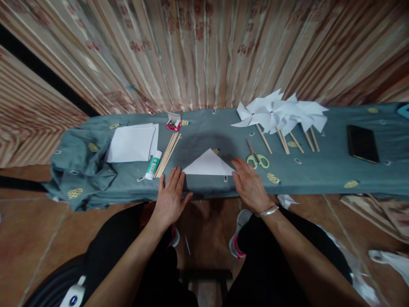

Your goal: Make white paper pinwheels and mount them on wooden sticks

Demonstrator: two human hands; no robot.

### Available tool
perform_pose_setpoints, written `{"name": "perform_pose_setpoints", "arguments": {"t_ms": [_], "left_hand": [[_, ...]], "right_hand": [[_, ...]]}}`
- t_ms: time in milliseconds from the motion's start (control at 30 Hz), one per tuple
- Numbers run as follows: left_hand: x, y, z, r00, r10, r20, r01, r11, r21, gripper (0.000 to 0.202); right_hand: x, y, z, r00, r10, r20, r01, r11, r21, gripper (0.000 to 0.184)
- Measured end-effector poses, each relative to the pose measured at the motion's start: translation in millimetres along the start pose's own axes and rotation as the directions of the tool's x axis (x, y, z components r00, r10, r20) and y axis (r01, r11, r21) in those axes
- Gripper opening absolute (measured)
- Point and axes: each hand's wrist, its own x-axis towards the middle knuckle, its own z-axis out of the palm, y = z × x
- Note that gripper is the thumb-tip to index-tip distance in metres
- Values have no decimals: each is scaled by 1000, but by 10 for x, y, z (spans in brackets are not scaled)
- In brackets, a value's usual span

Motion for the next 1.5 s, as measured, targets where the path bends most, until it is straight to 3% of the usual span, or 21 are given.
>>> {"name": "perform_pose_setpoints", "arguments": {"t_ms": [333, 667, 833, 933, 1033, 1200, 1500], "left_hand": [[121, -6, 5, 999, -16, 27, 16, 1000, 11, 58], [54, -124, -20, 999, -34, -26, 32, 998, -52, 55], [59, 18, -46, 997, -15, -82, 11, 999, -47, 64], [88, 172, -32, 998, 63, -19, -64, 996, -57, 62], [143, 280, 14, 997, 62, 44, -60, 996, -63, 60], [283, 326, 89, 998, 39, 51, -33, 993, -114, 64], [411, 366, 173, 996, 89, 23, -83, 979, -184, 57]], "right_hand": [[-83, -105, 1, 995, -100, 2, 100, 994, -52, 33], [-167, -29, -49, 988, -155, -12, 154, 987, -52, 32], [-169, -33, -63, 987, -156, -34, 154, 986, -63, 31], [-171, -76, -68, 987, -157, -33, 154, 985, -75, 31], [-181, -131, -69, 984, -170, -55, 170, 985, -14, 32], [-180, -180, -59, 987, -122, -102, 141, 971, 195, 29], [-109, -142, -64, 999, -25, -28, 34, 912, 410, 31]]}}
